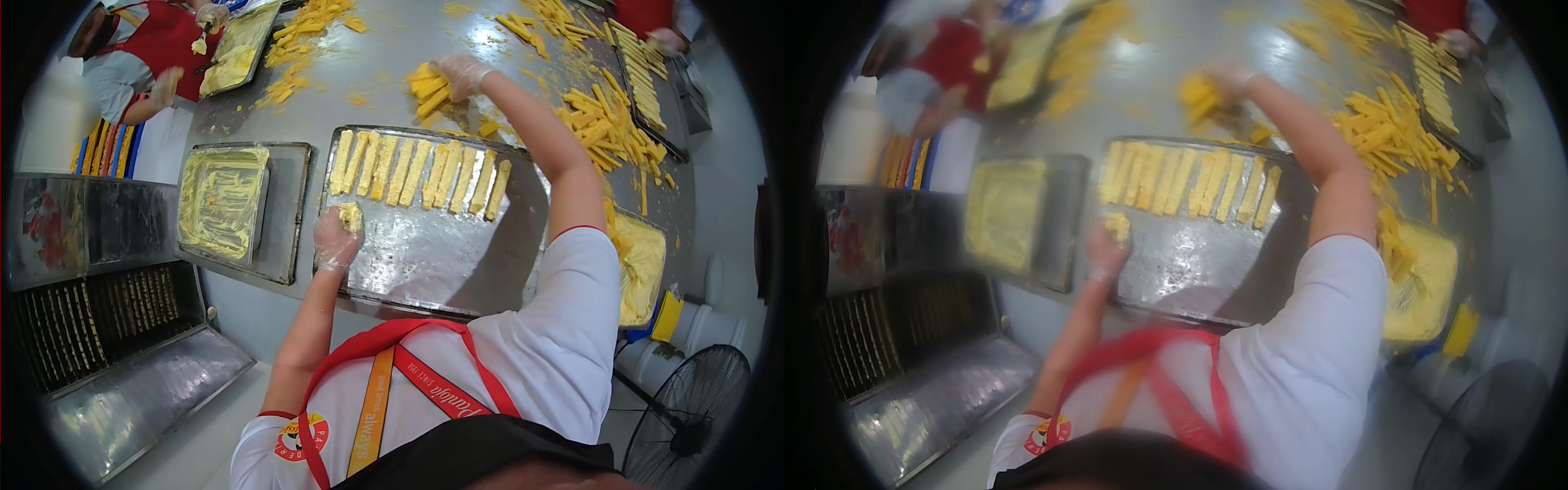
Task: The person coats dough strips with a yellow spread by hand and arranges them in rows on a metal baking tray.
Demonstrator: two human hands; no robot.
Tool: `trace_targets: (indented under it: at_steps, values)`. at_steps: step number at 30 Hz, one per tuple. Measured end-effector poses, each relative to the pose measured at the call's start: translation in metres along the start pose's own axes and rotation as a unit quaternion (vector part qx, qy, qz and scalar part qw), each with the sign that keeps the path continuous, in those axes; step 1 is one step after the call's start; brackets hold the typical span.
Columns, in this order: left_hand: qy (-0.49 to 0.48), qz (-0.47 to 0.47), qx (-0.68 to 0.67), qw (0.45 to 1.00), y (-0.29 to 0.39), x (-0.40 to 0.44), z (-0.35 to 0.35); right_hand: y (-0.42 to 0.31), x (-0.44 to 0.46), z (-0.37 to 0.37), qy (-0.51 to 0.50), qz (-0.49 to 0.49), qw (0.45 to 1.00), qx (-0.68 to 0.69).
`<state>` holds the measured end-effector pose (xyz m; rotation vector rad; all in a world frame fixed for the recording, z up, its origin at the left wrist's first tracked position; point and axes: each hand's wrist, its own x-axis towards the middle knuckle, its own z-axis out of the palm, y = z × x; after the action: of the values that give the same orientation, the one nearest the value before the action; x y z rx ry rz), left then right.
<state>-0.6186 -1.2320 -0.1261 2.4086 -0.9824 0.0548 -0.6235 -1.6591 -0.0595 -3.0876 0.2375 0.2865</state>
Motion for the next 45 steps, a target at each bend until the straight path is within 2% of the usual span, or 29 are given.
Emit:
trace_targets:
  at_steps: [2,5,7,8,11,14,16,18,21,24,27,30,34,36,38,41,44,45]
  values:
    - [0.033,0.030,0.014,0.999,-0.003,-0.001,0.003,-0.015,-0.011,0.001,-0.072,0.020,0.997,0.013]
    - [0.035,0.027,0.013,0.999,-0.007,0.001,0.007,-0.021,-0.038,-0.013,-0.040,0.050,0.987,0.148]
    - [0.019,0.003,-0.004,1.000,-0.009,0.002,0.009,-0.019,-0.056,-0.015,-0.049,0.095,0.983,0.149]
    - [0.030,0.020,0.000,0.999,-0.010,0.001,0.009,-0.016,-0.064,-0.016,-0.053,0.116,0.981,0.147]
    - [0.048,0.045,0.023,0.998,-0.011,0.003,0.011,0.002,-0.099,-0.010,0.057,0.173,0.977,0.114]
    - [0.048,0.055,0.032,0.997,-0.001,0.003,0.002,0.029,-0.160,-0.034,0.058,0.259,0.958,0.110]
    - [0.014,0.034,0.030,0.999,-0.007,0.006,0.007,0.047,-0.218,-0.036,0.144,0.284,0.941,0.111]
    - [0.044,0.089,0.078,0.992,-0.036,0.010,0.032,0.021,-0.295,-0.065,0.154,0.302,0.938,0.078]
    - [0.066,0.093,0.075,0.991,-0.040,0.012,0.042,0.013,-0.382,-0.075,0.135,0.330,0.932,0.064]
    - [0.046,0.084,0.065,0.993,-0.039,0.015,0.040,0.010,-0.449,-0.059,0.122,0.396,0.890,0.191]
    - [0.036,0.077,0.045,0.995,-0.030,0.016,0.031,0.007,-0.485,-0.032,0.145,0.421,0.851,0.276]
    - [0.043,0.081,0.057,0.994,-0.030,0.022,0.030,0.003,-0.494,-0.017,0.131,0.448,0.846,0.258]
    - [0.016,0.073,-0.016,0.997,-0.056,0.040,0.045,0.040,-0.488,0.034,0.127,0.412,0.890,0.147]
    - [0.032,0.036,-0.058,0.997,-0.062,0.035,0.045,0.043,-0.488,0.036,0.081,0.358,0.916,0.159]
    - [0.084,-0.013,-0.089,0.992,-0.027,0.009,0.011,0.066,-0.489,0.044,0.094,0.280,0.940,0.171]
    - [0.171,-0.090,-0.125,0.973,0.066,-0.047,-0.014,0.093,-0.493,0.059,0.121,0.200,0.923,0.305]
    - [0.153,-0.006,-0.086,0.984,0.124,-0.088,0.026,0.110,-0.489,0.079,0.124,0.134,0.940,0.289]
    - [0.107,0.003,-0.114,0.988,0.164,-0.100,0.031,0.113,-0.481,0.097,0.126,0.155,0.949,0.244]
